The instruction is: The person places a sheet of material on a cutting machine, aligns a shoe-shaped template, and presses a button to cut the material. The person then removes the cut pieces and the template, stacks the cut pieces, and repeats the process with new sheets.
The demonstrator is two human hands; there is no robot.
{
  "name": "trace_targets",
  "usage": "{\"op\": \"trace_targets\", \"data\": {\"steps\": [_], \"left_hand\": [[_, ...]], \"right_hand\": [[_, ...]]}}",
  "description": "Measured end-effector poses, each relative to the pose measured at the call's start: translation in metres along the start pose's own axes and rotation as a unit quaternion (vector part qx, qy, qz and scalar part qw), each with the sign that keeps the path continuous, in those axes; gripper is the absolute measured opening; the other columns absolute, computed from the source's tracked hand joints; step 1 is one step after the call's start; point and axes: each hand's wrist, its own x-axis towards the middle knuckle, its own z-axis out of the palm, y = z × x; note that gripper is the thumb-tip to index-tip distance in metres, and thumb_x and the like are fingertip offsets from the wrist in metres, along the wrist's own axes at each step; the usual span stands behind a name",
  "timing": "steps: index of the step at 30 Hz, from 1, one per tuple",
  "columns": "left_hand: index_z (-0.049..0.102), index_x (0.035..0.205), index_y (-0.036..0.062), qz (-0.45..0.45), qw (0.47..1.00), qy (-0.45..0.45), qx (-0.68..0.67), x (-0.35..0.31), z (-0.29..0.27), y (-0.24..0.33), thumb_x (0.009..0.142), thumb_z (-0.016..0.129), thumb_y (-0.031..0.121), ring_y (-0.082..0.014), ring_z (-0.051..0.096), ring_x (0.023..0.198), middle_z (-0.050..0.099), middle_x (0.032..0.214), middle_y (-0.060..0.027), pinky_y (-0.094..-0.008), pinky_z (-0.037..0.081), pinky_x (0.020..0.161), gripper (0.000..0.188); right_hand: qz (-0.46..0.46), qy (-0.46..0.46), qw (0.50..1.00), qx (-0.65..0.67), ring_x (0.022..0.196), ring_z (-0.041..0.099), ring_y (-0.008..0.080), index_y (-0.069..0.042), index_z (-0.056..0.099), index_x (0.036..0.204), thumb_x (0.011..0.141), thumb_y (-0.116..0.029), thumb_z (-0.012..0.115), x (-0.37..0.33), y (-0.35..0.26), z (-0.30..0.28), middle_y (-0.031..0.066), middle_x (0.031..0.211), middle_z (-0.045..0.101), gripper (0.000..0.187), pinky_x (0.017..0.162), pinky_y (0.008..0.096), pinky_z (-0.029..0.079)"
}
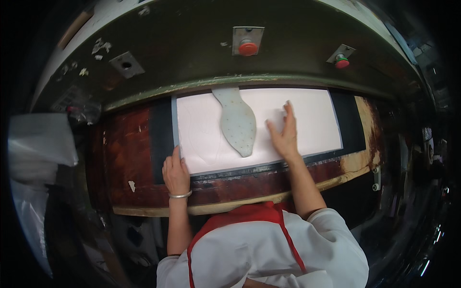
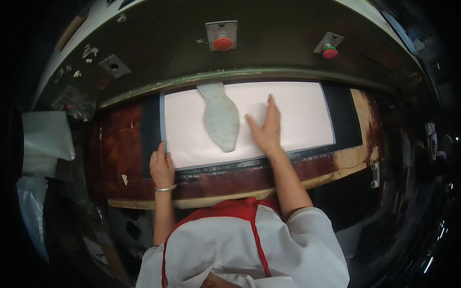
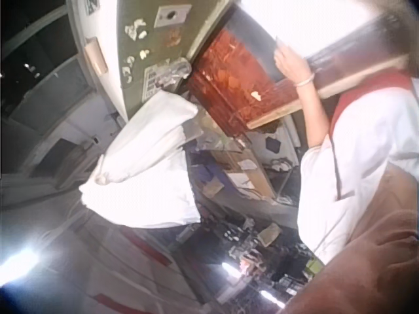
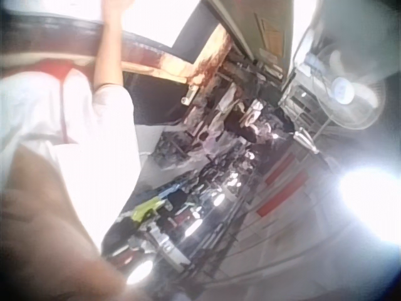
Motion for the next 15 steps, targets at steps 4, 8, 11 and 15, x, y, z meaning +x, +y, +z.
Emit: {"op": "trace_targets", "data": {"steps": [4, 8, 11, 15], "left_hand": [[0.058, 0.11, 0.0042, -0.198, 0.962, -0.094, -0.163, -0.009, -0.033, 0.009, 0.089, 0.054, 0.01, -0.0343, 0.058, 0.077, 0.059, 0.079, -0.0147, -0.0441, 0.045, 0.072, 0.023], [0.06, 0.099, 0.005, -0.087, 0.986, -0.109, -0.096, 0.006, -0.025, 0.022, 0.092, 0.05, 0.014, -0.0377, 0.059, 0.076, 0.062, 0.081, -0.0174, -0.0446, 0.046, 0.069, 0.015], [0.062, 0.096, 0.0064, -0.115, 0.988, -0.058, -0.087, 0.038, -0.004, 0.02, 0.093, 0.05, 0.016, -0.0386, 0.061, 0.076, 0.065, 0.082, -0.0172, -0.0449, 0.048, 0.066, 0.016], [0.064, 0.098, 0.0088, -0.166, 0.979, -0.12, 0.0, 0.069, 0.019, 0.001, 0.094, 0.047, 0.024, -0.0389, 0.063, 0.077, 0.067, 0.085, -0.0169, -0.0457, 0.049, 0.064, 0.023]], "right_hand": [[0.033, 0.225, 0.974, -0.022, 0.129, 0.033, 0.0408, 0.007, 0.019, 0.142, 0.093, -0.032, 0.052, 0.108, 0.013, -0.081, 0.0301, 0.139, 0.034, 0.07, 0.107, 0.0448, 0.027], [-0.006, 0.256, 0.953, -0.162, 0.134, 0.015, 0.0485, 0.016, 0.004, 0.139, 0.094, -0.048, 0.042, 0.194, -0.002, -0.099, 0.0393, 0.143, 0.01, 0.088, 0.111, 0.0452, 0.014], [0.005, 0.258, 0.959, -0.116, 0.134, 0.011, 0.0521, 0.016, -0.005, 0.139, 0.092, -0.044, 0.05, 0.2, -0.012, -0.09, 0.0407, 0.142, -0.004, 0.094, 0.111, 0.0472, 0.015], [-0.024, 0.247, 0.956, -0.157, 0.136, 0.007, 0.0515, 0.016, -0.005, 0.139, 0.09, -0.041, 0.054, 0.189, -0.01, -0.084, 0.04, 0.144, -0.004, 0.095, 0.112, 0.0488, 0.012]]}}
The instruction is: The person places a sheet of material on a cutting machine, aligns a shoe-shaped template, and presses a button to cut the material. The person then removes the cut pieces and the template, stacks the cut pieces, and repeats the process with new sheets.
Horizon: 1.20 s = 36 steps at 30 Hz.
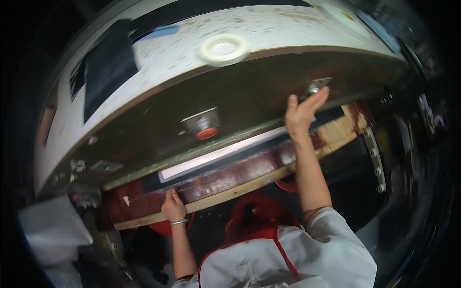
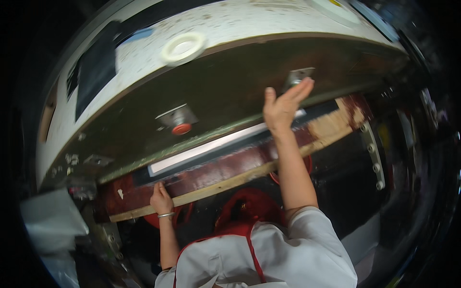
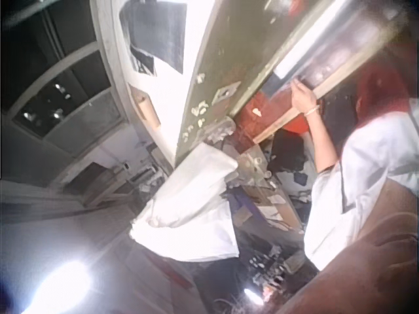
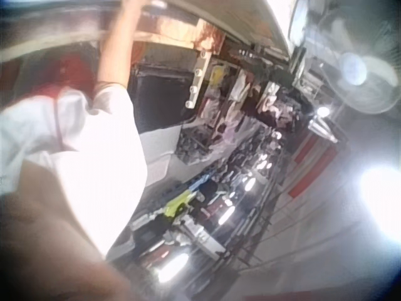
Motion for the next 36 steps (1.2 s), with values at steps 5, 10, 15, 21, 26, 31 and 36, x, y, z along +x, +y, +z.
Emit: {"op": "trace_targets", "data": {"steps": [5, 10, 15, 21, 26, 31, 36], "left_hand": [[0.065, 0.108, 0.0046, 0.052, 0.997, -0.016, -0.053, 0.027, 0.005, -0.028, 0.096, 0.044, 0.034, -0.0369, 0.065, 0.089, 0.067, 0.1, -0.0183, -0.0432, 0.05, 0.075, 0.038], [0.066, 0.096, 0.0001, 0.078, 0.996, 0.035, 0.019, 0.069, -0.008, -0.028, 0.097, 0.045, 0.031, -0.0362, 0.062, 0.079, 0.066, 0.087, -0.0203, -0.0431, 0.051, 0.07, 0.037], [0.065, 0.101, 0.0, 0.225, 0.974, 0.014, -0.006, 0.047, -0.006, -0.006, 0.097, 0.045, 0.027, -0.0362, 0.063, 0.085, 0.066, 0.095, -0.0204, -0.0418, 0.051, 0.075, 0.034], [0.065, 0.098, 0.0008, 0.293, 0.956, -0.001, -0.036, -0.013, -0.016, 0.004, 0.097, 0.043, 0.024, -0.0364, 0.063, 0.084, 0.066, 0.092, -0.0196, -0.0416, 0.05, 0.073, 0.032], [0.064, 0.096, 0.0014, 0.277, 0.959, 0.002, -0.061, -0.048, -0.036, -0.029, 0.096, 0.042, 0.022, -0.0364, 0.063, 0.083, 0.065, 0.089, -0.0189, -0.0415, 0.049, 0.072, 0.03], [0.064, 0.093, 0.0021, 0.234, 0.967, 0.008, -0.096, -0.104, -0.06, -0.056, 0.096, 0.041, 0.02, -0.0365, 0.062, 0.081, 0.065, 0.087, -0.0182, -0.0413, 0.049, 0.071, 0.03], [0.064, 0.087, 0.0063, 0.167, 0.983, 0.018, -0.077, -0.158, -0.082, -0.067, 0.093, 0.043, 0.016, -0.0356, 0.062, 0.076, 0.065, 0.081, -0.0149, -0.042, 0.047, 0.066, 0.024]], "right_hand": [[-0.021, 0.003, 1.0, 0.017, 0.137, 0.008, 0.0522, 0.014, 0.011, 0.14, 0.085, -0.042, 0.056, -0.026, 0.003, -0.001, 0.0374, 0.146, 0.009, 0.09, 0.113, 0.0517, 0.011], [0.109, -0.272, 0.955, 0.034, 0.093, 0.056, 0.0357, -0.003, 0.026, 0.142, 0.079, -0.026, 0.064, -0.129, -0.024, -0.025, 0.0248, 0.102, 0.059, 0.077, 0.088, 0.0442, 0.041], [0.034, -0.22, 0.971, 0.09, 0.082, 0.058, 0.0328, -0.003, 0.064, 0.061, 0.069, -0.022, 0.068, -0.169, -0.024, -0.029, 0.0137, 0.067, 0.062, 0.021, 0.089, 0.0432, 0.04], [0.009, -0.207, 0.975, 0.08, 0.077, 0.057, 0.0344, -0.003, 0.06, 0.058, 0.069, -0.014, 0.06, -0.191, -0.036, -0.04, 0.0131, 0.063, 0.061, 0.015, 0.082, 0.0444, 0.04], [0.075, -0.144, 0.969, 0.184, 0.092, 0.053, 0.0366, 0.0, 0.06, 0.078, 0.067, -0.018, 0.065, -0.167, -0.074, -0.071, 0.0186, 0.08, 0.06, 0.021, 0.081, 0.0461, 0.041], [-0.08, -0.444, 0.881, 0.144, 0.12, 0.036, 0.0483, -0.001, 0.026, 0.142, 0.055, -0.042, 0.078, -0.169, -0.143, -0.048, 0.0331, 0.125, 0.042, 0.109, 0.108, 0.0514, 0.027], [0.019, -0.257, 0.948, 0.186, 0.115, 0.032, 0.0495, -0.002, 0.04, 0.135, 0.049, -0.013, 0.074, -0.233, -0.163, -0.021, 0.0331, 0.127, 0.026, 0.092, 0.1, 0.054, 0.032]]}}
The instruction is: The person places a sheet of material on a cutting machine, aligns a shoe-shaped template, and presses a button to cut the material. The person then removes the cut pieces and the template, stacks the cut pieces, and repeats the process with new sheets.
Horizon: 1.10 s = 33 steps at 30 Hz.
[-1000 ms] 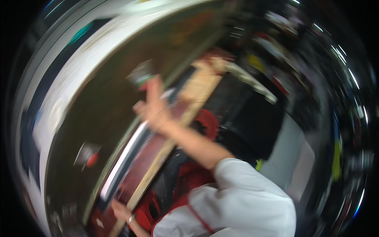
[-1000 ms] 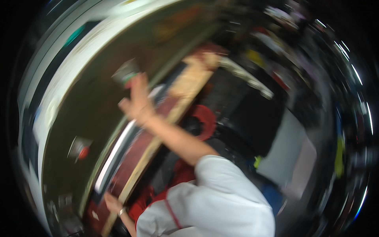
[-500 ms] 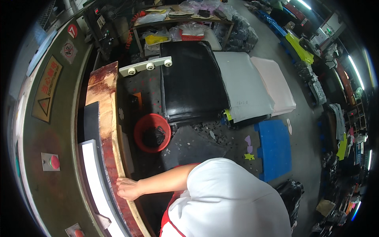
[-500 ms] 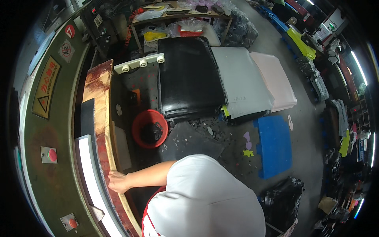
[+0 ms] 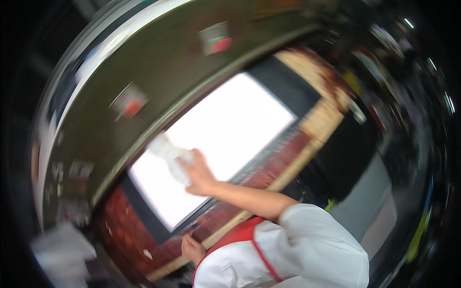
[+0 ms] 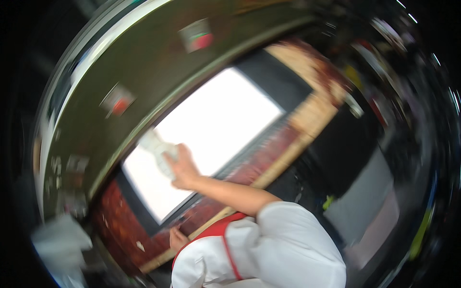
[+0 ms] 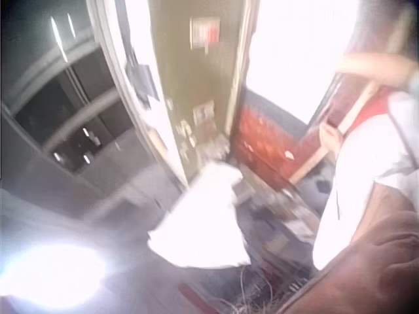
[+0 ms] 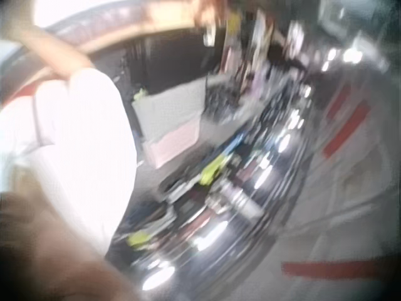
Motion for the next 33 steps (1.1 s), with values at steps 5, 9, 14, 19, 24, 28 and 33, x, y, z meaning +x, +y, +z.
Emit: {"op": "trace_targets", "data": {"steps": [5, 9, 14, 19, 24, 28, 33], "left_hand": [[0.062, 0.082, 0.0066, -0.018, 1.0, -0.005, 0.02, -0.01, -0.005, 0.008, 0.087, 0.054, 0.01, -0.0341, 0.058, 0.066, 0.06, 0.072, -0.0131, -0.0423, 0.045, 0.06, 0.009], [0.062, 0.081, 0.0075, 0.026, 1.0, 0.007, 0.012, 0.004, 0.005, 0.005, 0.085, 0.057, 0.009, -0.0322, 0.057, 0.063, 0.059, 0.07, -0.0115, -0.0412, 0.045, 0.059, 0.006], [0.061, 0.08, 0.0082, 0.038, 0.999, 0.008, 0.0, 0.007, 0.014, 0.0, 0.084, 0.058, 0.009, -0.0301, 0.057, 0.063, 0.059, 0.069, -0.0101, -0.0399, 0.045, 0.058, 0.005], [0.061, 0.078, 0.0082, 0.041, 0.999, 0.01, 0.024, 0.001, 0.004, 0.007, 0.084, 0.058, 0.009, -0.0314, 0.057, 0.062, 0.059, 0.068, -0.0113, -0.0409, 0.045, 0.057, 0.007], [0.061, 0.079, 0.0059, 0.002, 0.999, -0.002, 0.037, 0.014, -0.018, 0.038, 0.088, 0.054, 0.01, -0.0346, 0.058, 0.062, 0.059, 0.068, -0.0144, -0.0424, 0.046, 0.057, 0.012], [0.061, 0.081, 0.0043, -0.033, 0.999, -0.013, -0.004, 0.049, -0.043, 0.052, 0.091, 0.05, 0.011, -0.0368, 0.059, 0.065, 0.061, 0.071, -0.0158, -0.0432, 0.046, 0.058, 0.016], [0.061, 0.084, 0.0024, -0.118, 0.993, 0.005, 0.023, 0.111, -0.047, 0.038, 0.092, 0.047, 0.014, -0.0387, 0.059, 0.067, 0.061, 0.074, -0.0187, -0.0416, 0.046, 0.059, 0.02]], "right_hand": [[0.08, -0.113, 0.987, 0.084, 0.12, 0.036, 0.0406, -0.008, 0.043, 0.13, 0.051, -0.017, 0.08, 0.02, -0.004, -0.055, 0.0245, 0.126, 0.04, 0.087, 0.102, 0.0471, 0.033], [0.15, -0.1, 0.959, 0.219, 0.107, 0.052, 0.0276, -0.007, 0.042, 0.128, 0.053, -0.009, 0.082, 0.044, 0.005, -0.114, 0.0156, 0.114, 0.052, 0.085, 0.093, 0.0359, 0.044], [-0.032, -0.019, 0.997, -0.069, 0.121, 0.031, 0.0439, -0.005, 0.039, 0.13, 0.052, -0.007, 0.078, 0.024, 0.036, -0.103, 0.0267, 0.129, 0.033, 0.087, 0.104, 0.0471, 0.032], [-0.035, -0.013, 0.998, -0.058, 0.123, 0.03, 0.046, -0.002, 0.03, 0.137, 0.053, -0.01, 0.08, 0.011, 0.052, -0.097, 0.0281, 0.132, 0.03, 0.098, 0.103, 0.05, 0.031], [-0.013, -0.049, 0.999, 0.006, 0.123, 0.032, 0.0451, 0.004, 0.023, 0.14, 0.06, -0.019, 0.083, 0.03, 0.051, -0.131, 0.0299, 0.131, 0.035, 0.103, 0.104, 0.0492, 0.03], [0.066, 0.178, 0.982, -0.014, 0.126, 0.031, 0.0449, 0.008, 0.015, 0.142, 0.085, -0.023, 0.063, 0.124, 0.047, -0.182, 0.0329, 0.137, 0.031, 0.08, 0.107, 0.048, 0.024], [0.007, 0.274, 0.951, -0.142, 0.135, 0.009, 0.0521, 0.015, 0.003, 0.14, 0.09, -0.043, 0.051, 0.264, 0.045, -0.199, 0.0398, 0.144, 0.007, 0.09, 0.112, 0.0525, 0.012]]}}
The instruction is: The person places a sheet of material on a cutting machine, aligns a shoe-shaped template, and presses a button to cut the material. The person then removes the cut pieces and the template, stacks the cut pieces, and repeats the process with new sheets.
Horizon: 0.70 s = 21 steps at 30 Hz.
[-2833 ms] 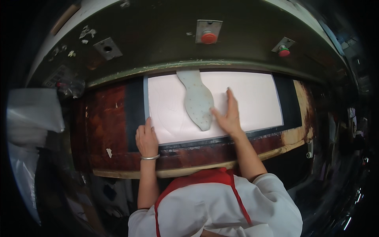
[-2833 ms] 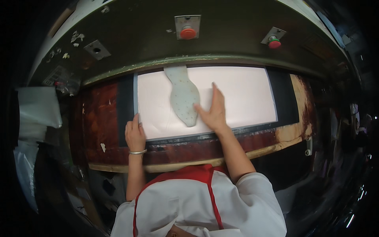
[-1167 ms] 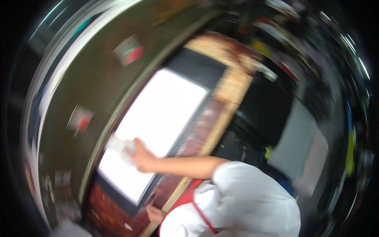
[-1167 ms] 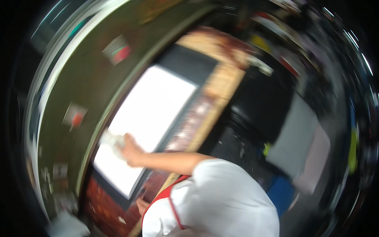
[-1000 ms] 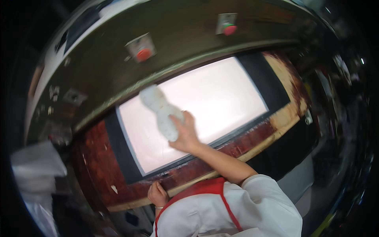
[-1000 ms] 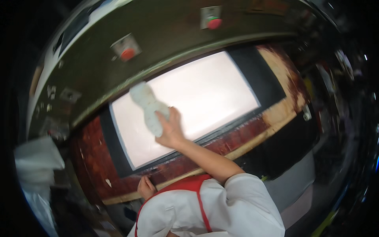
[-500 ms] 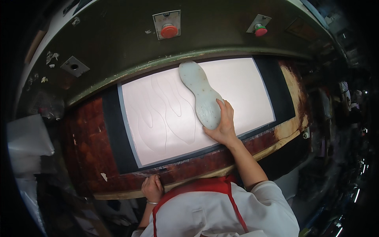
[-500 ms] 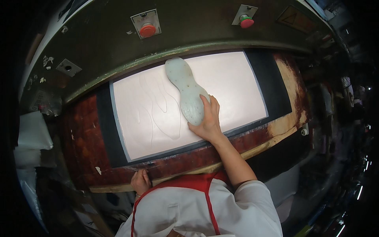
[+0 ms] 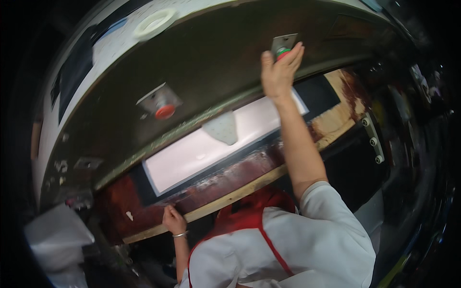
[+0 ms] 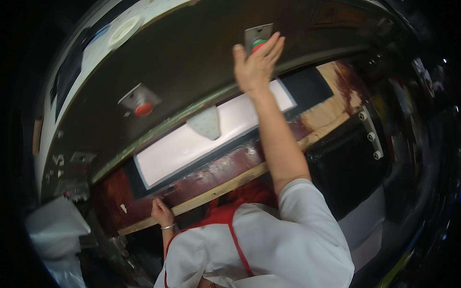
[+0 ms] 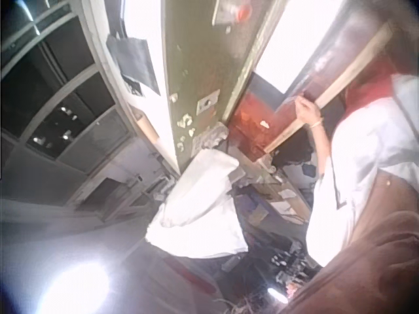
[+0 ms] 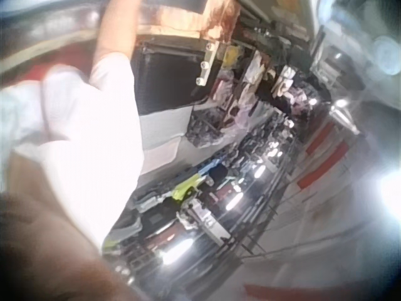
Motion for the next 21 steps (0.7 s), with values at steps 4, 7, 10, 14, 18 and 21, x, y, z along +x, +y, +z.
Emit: {"op": "trace_targets", "data": {"steps": [4, 7, 10, 14, 18, 21], "left_hand": [[0.063, 0.095, -0.0017, 0.059, 0.995, 0.051, -0.065, 0.111, 0.029, -0.009, 0.093, 0.046, 0.016, -0.0317, 0.061, 0.072, 0.064, 0.081, -0.0187, -0.0393, 0.047, 0.066, 0.024], [0.064, 0.101, -0.0011, 0.05, 0.999, 0.003, 0.013, 0.222, 0.045, -0.003, 0.097, 0.042, 0.024, -0.0362, 0.061, 0.081, 0.066, 0.092, -0.0193, -0.0419, 0.048, 0.073, 0.034], [0.063, 0.101, 0.0018, 0.077, 0.994, -0.027, 0.073, 0.304, 0.049, -0.001, 0.099, 0.039, 0.031, -0.0381, 0.06, 0.085, 0.066, 0.095, -0.0178, -0.0431, 0.046, 0.074, 0.038], [0.065, 0.098, 0.0055, 0.101, 0.989, 0.025, 0.106, 0.351, 0.049, -0.01, 0.1, 0.036, 0.032, -0.0365, 0.061, 0.086, 0.066, 0.094, -0.0157, -0.0427, 0.045, 0.073, 0.039], [0.064, 0.097, 0.0035, 0.107, 0.988, 0.038, 0.107, 0.363, 0.05, -0.023, 0.1, 0.036, 0.031, -0.0369, 0.061, 0.081, 0.066, 0.091, -0.0175, -0.0429, 0.046, 0.072, 0.04], [0.064, 0.095, 0.0027, 0.129, 0.983, 0.05, 0.123, 0.359, 0.046, -0.021, 0.1, 0.036, 0.031, -0.0366, 0.061, 0.08, 0.067, 0.088, -0.017, -0.043, 0.046, 0.07, 0.04]], "right_hand": [[0.028, 0.046, 0.995, 0.079, 0.137, 0.004, 0.0517, 0.012, -0.004, 0.141, 0.076, -0.029, 0.068, 0.011, -0.001, 0.055, 0.0379, 0.146, -0.002, 0.105, 0.114, 0.0512, 0.007], [0.072, -0.014, 0.997, 0.002, 0.137, 0.003, 0.0525, 0.008, 0.001, 0.143, 0.069, -0.031, 0.076, 0.054, -0.015, 0.103, 0.0356, 0.147, -0.002, 0.112, 0.113, 0.0514, 0.011], [0.074, -0.069, 0.995, 0.025, 0.138, 0.004, 0.0509, 0.005, 0.002, 0.145, 0.078, -0.033, 0.069, 0.088, -0.026, 0.124, 0.0346, 0.148, -0.002, 0.102, 0.113, 0.0528, 0.01], [0.124, -0.152, 0.976, 0.089, 0.109, 0.046, 0.0417, -0.001, 0.007, 0.147, 0.08, -0.021, 0.066, 0.028, -0.023, 0.112, 0.0339, 0.125, 0.039, 0.091, 0.094, 0.0484, 0.039], [-0.079, -0.204, 0.972, 0.089, 0.067, 0.056, 0.0301, -0.002, 0.061, 0.061, 0.071, -0.015, 0.067, -0.049, -0.003, 0.111, 0.0119, 0.06, 0.056, 0.017, 0.08, 0.0402, 0.043], [-0.004, -0.204, 0.97, 0.129, 0.076, 0.056, 0.0311, -0.003, 0.062, 0.065, 0.07, -0.016, 0.065, -0.059, -0.004, 0.109, 0.0136, 0.066, 0.058, 0.014, 0.082, 0.0417, 0.043]]}}
